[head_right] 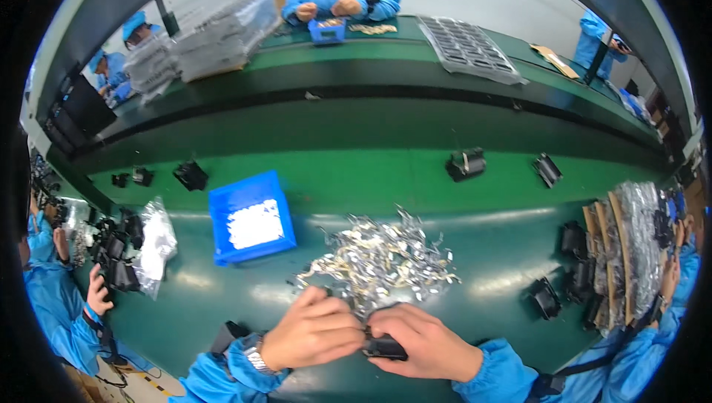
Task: The recorder is assembling small black plastic components by hand on a factory workbench.
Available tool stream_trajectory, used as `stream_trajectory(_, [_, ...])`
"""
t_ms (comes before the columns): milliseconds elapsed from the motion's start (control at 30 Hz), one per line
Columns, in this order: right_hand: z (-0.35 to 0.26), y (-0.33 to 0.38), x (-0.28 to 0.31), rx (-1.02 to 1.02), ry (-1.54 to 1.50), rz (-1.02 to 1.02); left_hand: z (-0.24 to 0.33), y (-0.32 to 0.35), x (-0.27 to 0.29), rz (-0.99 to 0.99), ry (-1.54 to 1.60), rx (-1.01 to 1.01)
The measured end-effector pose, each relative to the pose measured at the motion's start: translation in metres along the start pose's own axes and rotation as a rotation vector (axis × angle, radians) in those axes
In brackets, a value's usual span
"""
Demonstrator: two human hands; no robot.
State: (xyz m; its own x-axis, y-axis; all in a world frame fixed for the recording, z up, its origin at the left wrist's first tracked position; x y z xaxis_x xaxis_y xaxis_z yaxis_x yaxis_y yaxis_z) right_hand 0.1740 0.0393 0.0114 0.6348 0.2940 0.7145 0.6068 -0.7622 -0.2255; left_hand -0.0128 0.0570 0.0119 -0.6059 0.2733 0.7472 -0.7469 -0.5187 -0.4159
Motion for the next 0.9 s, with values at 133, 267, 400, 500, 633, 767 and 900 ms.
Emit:
stream_trajectory(133, [0.001, 0.007, 0.0, 0.023, -0.107, 0.05, 0.003, -0.001, -0.005, 0.051, 0.067, 0.004])
stream_trajectory(267, [0.001, 0.008, -0.004, 0.028, -0.149, 0.012, 0.007, 0.004, -0.004, 0.127, -0.025, -0.005])
stream_trajectory(400, [0.0, 0.008, 0.0, 0.002, -0.14, -0.041, 0.01, 0.002, -0.004, 0.167, -0.078, -0.025])
stream_trajectory(500, [0.004, 0.007, 0.001, -0.022, -0.122, -0.056, 0.01, 0.0, -0.004, 0.186, -0.096, -0.01])
stream_trajectory(633, [0.01, 0.005, 0.005, -0.09, 0.038, -0.098, 0.008, -0.001, -0.007, 0.202, -0.184, 0.011])
stream_trajectory(767, [0.008, 0.003, 0.004, -0.064, 0.08, -0.124, 0.011, 0.002, -0.011, 0.208, -0.281, 0.012])
stream_trajectory(900, [0.008, 0.002, 0.002, -0.066, 0.039, -0.154, 0.007, 0.004, -0.017, 0.178, -0.173, 0.063])
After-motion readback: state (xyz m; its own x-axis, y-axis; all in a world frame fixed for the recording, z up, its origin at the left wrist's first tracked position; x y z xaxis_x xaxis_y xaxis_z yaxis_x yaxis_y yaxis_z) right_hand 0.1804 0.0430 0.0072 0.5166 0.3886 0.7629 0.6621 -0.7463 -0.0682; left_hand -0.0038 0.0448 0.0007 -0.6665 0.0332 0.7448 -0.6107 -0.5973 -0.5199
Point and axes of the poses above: each hand's wrist, its own y-axis away from the middle knuckle, its own x-axis out of the back of the hand, z = x × y, the point moved 5 cm from there along -y, towards the middle knuckle, and after that the axes turned 5 degrees about y, right-handed, at the moved point
